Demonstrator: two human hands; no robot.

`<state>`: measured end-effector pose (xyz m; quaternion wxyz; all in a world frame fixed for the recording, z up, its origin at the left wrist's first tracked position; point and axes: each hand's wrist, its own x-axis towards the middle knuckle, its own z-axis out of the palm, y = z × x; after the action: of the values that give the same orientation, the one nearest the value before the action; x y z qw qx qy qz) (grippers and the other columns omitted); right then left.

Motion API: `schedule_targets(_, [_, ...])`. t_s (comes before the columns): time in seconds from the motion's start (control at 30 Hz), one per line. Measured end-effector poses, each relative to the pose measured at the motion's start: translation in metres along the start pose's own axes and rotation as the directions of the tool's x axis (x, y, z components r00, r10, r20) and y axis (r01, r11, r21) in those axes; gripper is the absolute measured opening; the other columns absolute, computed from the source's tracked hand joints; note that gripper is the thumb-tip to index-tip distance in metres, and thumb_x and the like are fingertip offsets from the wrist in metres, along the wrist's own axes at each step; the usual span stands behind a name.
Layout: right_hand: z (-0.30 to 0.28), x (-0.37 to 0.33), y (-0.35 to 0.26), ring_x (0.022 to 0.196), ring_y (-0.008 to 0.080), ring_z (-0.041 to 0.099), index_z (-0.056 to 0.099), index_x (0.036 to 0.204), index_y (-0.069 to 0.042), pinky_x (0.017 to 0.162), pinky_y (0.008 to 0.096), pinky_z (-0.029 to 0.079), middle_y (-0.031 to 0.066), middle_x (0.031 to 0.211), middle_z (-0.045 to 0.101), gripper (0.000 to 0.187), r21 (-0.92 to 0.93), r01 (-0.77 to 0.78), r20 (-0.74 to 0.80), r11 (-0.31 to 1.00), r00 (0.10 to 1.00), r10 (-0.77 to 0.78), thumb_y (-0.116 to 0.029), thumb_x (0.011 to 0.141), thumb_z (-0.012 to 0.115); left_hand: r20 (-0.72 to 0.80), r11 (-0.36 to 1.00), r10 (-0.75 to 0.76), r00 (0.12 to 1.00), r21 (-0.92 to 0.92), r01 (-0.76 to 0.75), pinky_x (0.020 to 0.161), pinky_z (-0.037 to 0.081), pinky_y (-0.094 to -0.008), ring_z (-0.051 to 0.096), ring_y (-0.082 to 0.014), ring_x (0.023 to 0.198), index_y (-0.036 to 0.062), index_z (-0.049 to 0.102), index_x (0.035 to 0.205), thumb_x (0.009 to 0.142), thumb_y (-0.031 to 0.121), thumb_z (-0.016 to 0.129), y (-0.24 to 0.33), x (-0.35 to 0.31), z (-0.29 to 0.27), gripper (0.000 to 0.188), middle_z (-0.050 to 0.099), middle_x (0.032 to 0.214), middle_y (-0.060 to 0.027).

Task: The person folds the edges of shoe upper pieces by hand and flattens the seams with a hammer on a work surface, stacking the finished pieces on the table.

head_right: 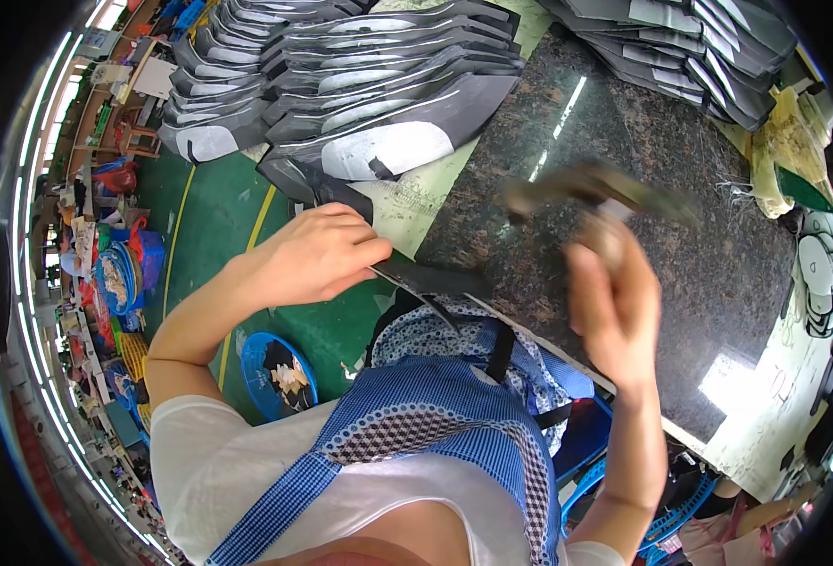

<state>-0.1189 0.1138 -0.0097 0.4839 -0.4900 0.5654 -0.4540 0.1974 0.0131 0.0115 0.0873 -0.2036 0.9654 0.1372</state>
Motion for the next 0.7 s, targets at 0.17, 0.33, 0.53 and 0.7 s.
schedule_targets(0.17, [0.075,0.082,-0.011,0.064,0.0415,0.060,0.049,0.100,-0.002,0.057,0.0462,0.045,0.0206,0.068,0.058,0.018,-0.285,0.345,0.271,0.894,0.924,-0.270,-0.017,0.096,0.058,-0.069,0.987,0.019,0.997,-0.157,-0.030,0.082,0.047,-0.0378,0.063,-0.0276,0.084,0.0056,0.058,0.096,0.074,0.009,0.071,0.006,-0.010,-0.002,0.026,0.062,0.082,-0.0079])
schedule_targets(0.33, [0.099,0.103,0.000,0.061,0.0383,0.052,0.049,0.097,0.000,0.058,0.0419,0.043,0.0231,0.070,0.054,0.019,-0.347,0.369,0.206,0.862,0.927,-0.314,-0.018,0.099,0.056,-0.231,0.897,0.174,0.957,-0.365,-0.251,0.063,0.049,-0.0328,0.063,-0.0210,0.066,0.0066,0.069,0.101,0.068,0.003,0.070,0.034,-0.033,-0.025,0.033,0.068,0.081,-0.0049])
schedule_targets(0.53, [0.110,0.104,0.007,0.059,0.0372,0.051,0.048,0.095,0.000,0.058,0.0413,0.044,0.0230,0.070,0.054,0.021,-0.330,0.355,0.161,0.875,0.934,-0.318,-0.019,0.098,0.058,-0.240,0.487,0.445,0.863,-0.744,-0.458,0.049,0.047,-0.0331,0.064,-0.0207,0.058,0.0060,0.067,0.109,0.084,0.011,0.071,0.065,0.010,-0.025,0.026,0.071,0.082,-0.0051])
schedule_targets(0.7, [0.077,0.105,0.002,0.057,0.0211,0.060,0.053,0.095,0.000,0.052,0.0342,0.046,0.0126,0.069,0.061,0.028,-0.036,0.140,0.197,0.990,0.972,-0.130,-0.028,0.098,0.059,-0.212,0.713,0.376,0.902,-0.556,-0.427,0.046,0.047,-0.0334,0.063,-0.0220,0.055,0.0060,0.065,0.102,0.087,0.017,0.070,0.079,0.051,-0.046,0.019,0.070,0.081,-0.0057])
